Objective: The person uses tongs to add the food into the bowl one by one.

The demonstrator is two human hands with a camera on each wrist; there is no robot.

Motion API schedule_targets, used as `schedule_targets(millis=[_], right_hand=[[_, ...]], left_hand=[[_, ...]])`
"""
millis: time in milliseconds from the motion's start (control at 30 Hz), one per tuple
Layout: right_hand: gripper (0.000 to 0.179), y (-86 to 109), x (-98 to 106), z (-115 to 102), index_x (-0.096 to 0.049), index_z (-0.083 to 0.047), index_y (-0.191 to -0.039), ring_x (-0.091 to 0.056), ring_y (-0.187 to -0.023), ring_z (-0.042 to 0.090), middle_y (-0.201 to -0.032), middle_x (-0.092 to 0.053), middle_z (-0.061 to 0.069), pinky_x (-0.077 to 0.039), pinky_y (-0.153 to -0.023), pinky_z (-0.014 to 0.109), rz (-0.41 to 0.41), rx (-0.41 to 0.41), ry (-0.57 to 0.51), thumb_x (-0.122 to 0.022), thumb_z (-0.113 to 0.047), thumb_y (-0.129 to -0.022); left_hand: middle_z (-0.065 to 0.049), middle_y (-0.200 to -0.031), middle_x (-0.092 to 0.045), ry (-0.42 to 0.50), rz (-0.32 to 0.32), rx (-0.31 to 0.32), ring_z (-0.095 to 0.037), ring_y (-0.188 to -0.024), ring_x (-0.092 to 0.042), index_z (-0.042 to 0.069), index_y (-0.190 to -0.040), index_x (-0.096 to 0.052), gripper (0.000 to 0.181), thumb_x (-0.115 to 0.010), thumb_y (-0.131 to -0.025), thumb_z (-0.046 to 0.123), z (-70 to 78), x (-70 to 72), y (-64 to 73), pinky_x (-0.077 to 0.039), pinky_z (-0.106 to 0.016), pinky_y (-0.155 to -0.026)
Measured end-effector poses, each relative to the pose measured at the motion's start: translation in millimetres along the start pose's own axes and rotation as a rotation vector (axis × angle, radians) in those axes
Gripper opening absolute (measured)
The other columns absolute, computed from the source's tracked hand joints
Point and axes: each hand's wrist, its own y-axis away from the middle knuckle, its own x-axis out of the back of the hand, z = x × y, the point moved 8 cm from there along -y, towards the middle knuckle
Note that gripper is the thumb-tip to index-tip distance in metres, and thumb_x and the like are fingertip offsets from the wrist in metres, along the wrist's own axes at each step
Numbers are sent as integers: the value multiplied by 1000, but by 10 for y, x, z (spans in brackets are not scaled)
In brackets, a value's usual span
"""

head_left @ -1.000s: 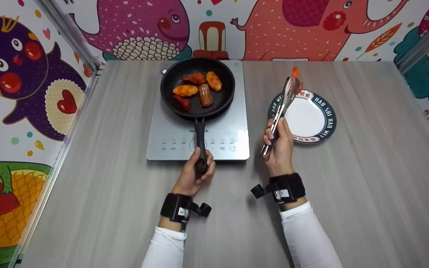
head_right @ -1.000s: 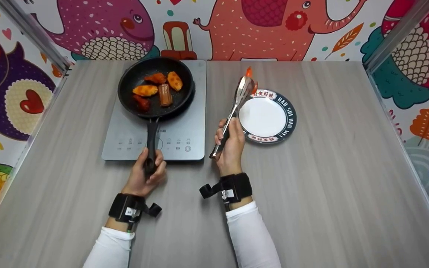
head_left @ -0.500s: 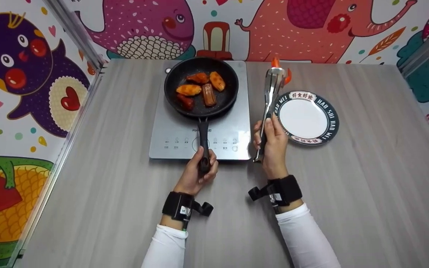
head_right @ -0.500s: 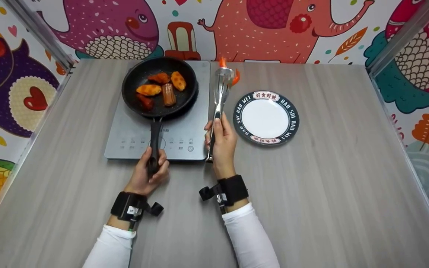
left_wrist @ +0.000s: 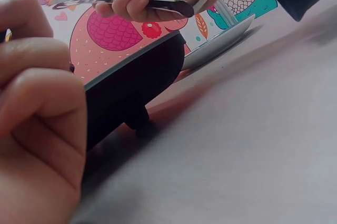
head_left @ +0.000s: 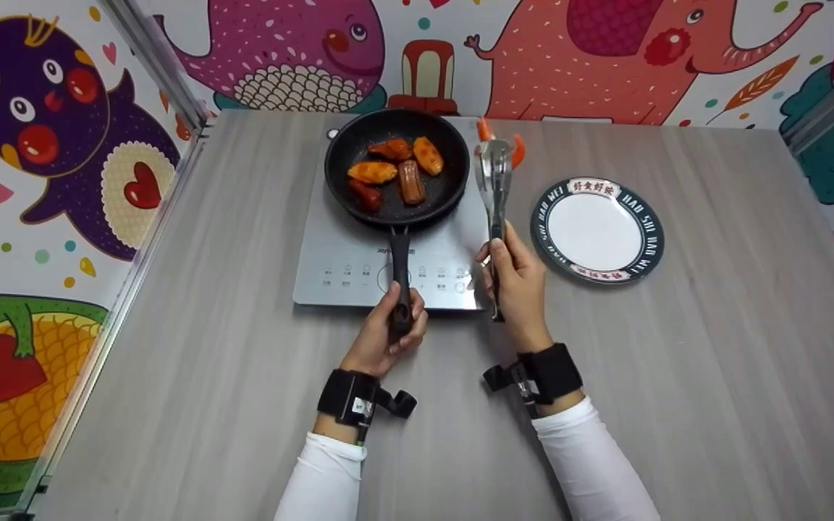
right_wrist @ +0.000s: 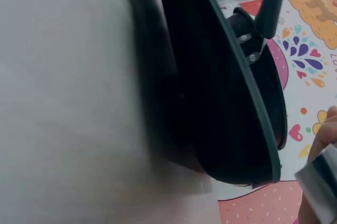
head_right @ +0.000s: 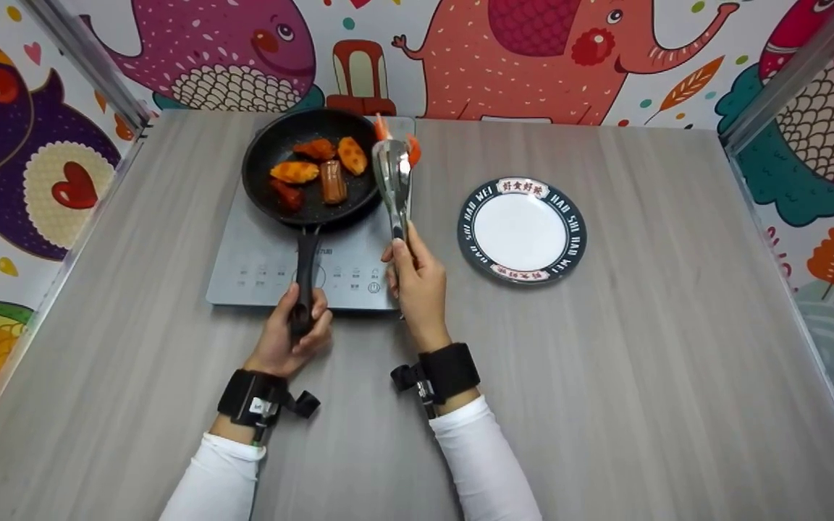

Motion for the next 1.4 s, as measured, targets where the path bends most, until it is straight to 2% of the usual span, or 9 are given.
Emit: schedule_targets(millis=[367,700,900,1033,1200,1400], right_hand=[[37,22,-47,-59,-45,-3,-129,-42,-45,12,-80,-56,23,-34,-38,20,-8,28,189,-49,-8,-92],[38,21,-49,-38,-46,-4,-128,-43,-45,15,-78,-59,21,-34,-37,19,0,55,329,-52,-9,-90],[39,-25,24,157,-48,-9,-127,-43,-45,12,-74,-61,11,-35,-37,21,9,81,411,-54,-18,-89],[38,-38,13,195,-50,-15,-126,-45,-45,11,-77,-64,4,-37,-39,22,3,128,518,-55,-24,-89],[38,-47,-20,140,-51,-16,-126,-46,-48,9,-81,-66,0,-36,-40,22,-25,186,688,-55,-25,-89],[38,-157,-30,-3,-50,-16,-126,-55,-58,10,-82,-66,3,-43,-48,24,-87,238,856,-56,-22,-89]], left_hand=[[5,-52,-42,-13,10,-7,-7,-38,-27,8,-81,-43,41,-26,-97,42,10,-3,0,-15,-22,-32],[5,-53,-43,8,-16,5,-6,-40,-31,9,-82,-44,40,-28,-96,43,7,-3,-8,-17,-21,-34],[5,-53,-44,5,-12,12,-6,-40,-31,9,-82,-44,41,-28,-96,43,-1,3,-2,-17,-21,-33],[4,-53,-44,3,-7,11,-6,-40,-31,8,-82,-44,41,-29,-96,44,1,12,10,-17,-21,-33],[5,-53,-43,-6,10,15,-6,-39,-31,9,-81,-44,41,-30,-95,45,-8,17,10,-17,-21,-32],[5,-53,-43,-15,18,18,-6,-40,-30,9,-81,-43,41,-29,-95,45,-4,15,1,-16,-21,-33]])
